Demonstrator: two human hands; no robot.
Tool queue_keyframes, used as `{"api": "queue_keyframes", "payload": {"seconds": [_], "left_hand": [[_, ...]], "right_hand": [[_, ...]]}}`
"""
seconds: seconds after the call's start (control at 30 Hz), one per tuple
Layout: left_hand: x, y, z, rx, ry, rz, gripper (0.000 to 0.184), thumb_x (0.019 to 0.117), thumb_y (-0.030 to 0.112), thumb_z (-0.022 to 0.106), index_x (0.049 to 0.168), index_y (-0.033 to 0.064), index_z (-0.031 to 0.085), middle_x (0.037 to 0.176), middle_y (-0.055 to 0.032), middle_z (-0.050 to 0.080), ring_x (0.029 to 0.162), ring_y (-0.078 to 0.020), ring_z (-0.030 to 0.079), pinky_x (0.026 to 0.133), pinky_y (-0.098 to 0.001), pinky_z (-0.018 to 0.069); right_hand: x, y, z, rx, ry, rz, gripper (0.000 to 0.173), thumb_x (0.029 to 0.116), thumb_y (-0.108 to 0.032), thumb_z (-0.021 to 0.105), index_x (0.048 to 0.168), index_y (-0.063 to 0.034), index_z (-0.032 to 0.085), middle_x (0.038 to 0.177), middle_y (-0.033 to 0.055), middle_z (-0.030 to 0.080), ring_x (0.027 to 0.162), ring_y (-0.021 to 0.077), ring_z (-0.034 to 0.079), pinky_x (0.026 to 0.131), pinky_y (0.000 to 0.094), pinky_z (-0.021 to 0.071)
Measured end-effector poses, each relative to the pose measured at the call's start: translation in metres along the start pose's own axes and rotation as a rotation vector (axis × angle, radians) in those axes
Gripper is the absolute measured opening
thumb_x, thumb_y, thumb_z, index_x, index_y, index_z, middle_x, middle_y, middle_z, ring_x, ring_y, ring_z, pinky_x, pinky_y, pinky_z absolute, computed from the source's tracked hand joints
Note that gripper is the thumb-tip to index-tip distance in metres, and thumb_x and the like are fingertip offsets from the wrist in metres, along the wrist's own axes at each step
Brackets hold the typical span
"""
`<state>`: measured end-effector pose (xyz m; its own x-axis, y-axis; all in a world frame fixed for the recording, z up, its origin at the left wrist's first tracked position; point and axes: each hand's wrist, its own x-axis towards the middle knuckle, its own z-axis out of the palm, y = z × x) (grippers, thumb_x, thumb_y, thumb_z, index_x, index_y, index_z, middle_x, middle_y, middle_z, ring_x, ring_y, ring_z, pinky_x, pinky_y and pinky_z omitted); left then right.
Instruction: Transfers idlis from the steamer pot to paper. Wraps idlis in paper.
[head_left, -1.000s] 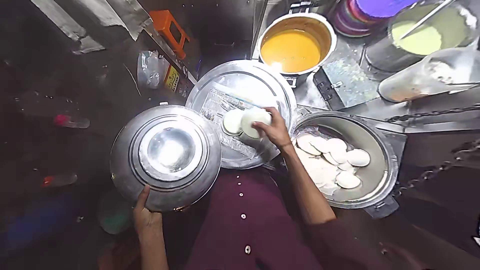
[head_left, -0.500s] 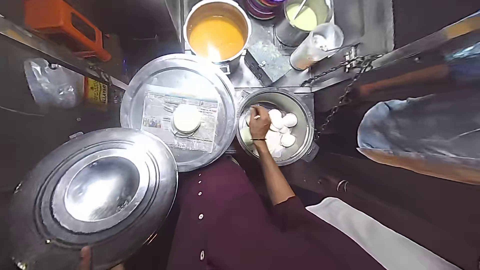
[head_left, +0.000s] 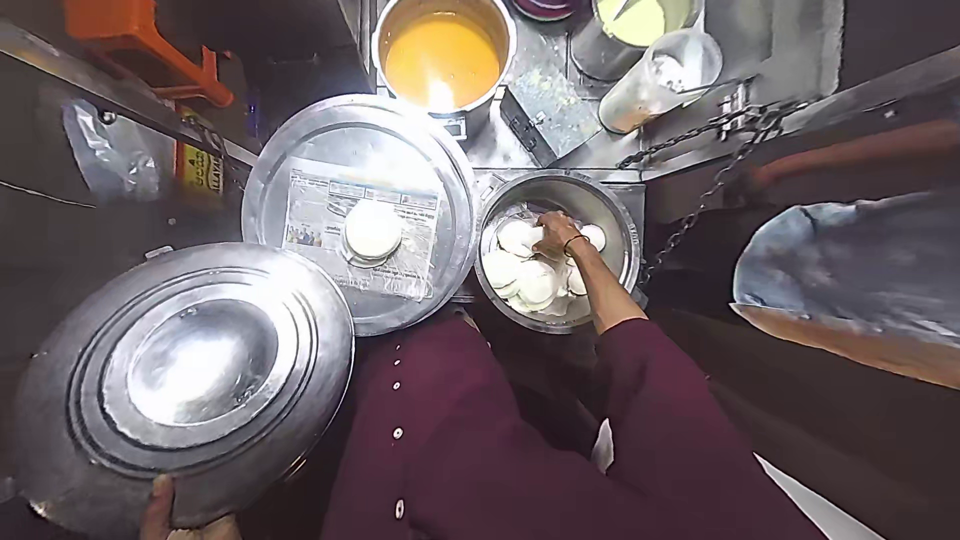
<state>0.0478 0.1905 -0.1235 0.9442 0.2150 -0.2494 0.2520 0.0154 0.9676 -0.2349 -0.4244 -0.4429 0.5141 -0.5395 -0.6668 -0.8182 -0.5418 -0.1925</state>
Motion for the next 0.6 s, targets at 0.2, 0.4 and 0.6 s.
{"api": "queue_keyframes", "payload": {"seconds": [0.2, 0.4, 0.6], "left_hand": [[-0.001, -0.008, -0.009, -0.056, 0.112, -0.050, 0.018, 0.1028, 0.011, 0.053, 0.118, 0.0080, 0.062, 0.105, -0.0015, 0.073, 0.099, -0.0126, 0.071, 0.090, -0.0360, 0.0605], [0.002, -0.013, -0.016, -0.052, 0.237, -0.074, 0.024, 0.1007, 0.011, 0.058, 0.125, 0.0064, 0.060, 0.111, -0.0047, 0.072, 0.102, -0.0154, 0.070, 0.091, -0.0390, 0.0605], [0.014, -0.014, -0.030, -0.093, 0.219, -0.091, 0.023, 0.1009, 0.010, 0.057, 0.124, 0.0051, 0.060, 0.109, -0.0060, 0.072, 0.100, -0.0159, 0.071, 0.089, -0.0383, 0.0613]], "right_hand": [[-0.060, -0.021, -0.010, 0.530, 0.241, -0.006, 0.060, 0.0877, -0.026, 0.084, 0.135, 0.0014, 0.060, 0.126, 0.0306, 0.065, 0.119, 0.0461, 0.063, 0.104, 0.0668, 0.0469], [-0.116, -0.178, -0.040, 1.052, 0.141, -0.304, 0.047, 0.0916, -0.016, 0.073, 0.134, -0.0034, 0.059, 0.117, 0.0153, 0.069, 0.098, 0.0200, 0.071, 0.084, 0.0411, 0.0625], [-0.100, -0.371, -0.062, 0.322, 0.506, -0.939, 0.034, 0.0931, -0.012, 0.072, 0.127, -0.0139, 0.071, 0.117, 0.0110, 0.073, 0.098, 0.0292, 0.073, 0.082, 0.0521, 0.0600]]}}
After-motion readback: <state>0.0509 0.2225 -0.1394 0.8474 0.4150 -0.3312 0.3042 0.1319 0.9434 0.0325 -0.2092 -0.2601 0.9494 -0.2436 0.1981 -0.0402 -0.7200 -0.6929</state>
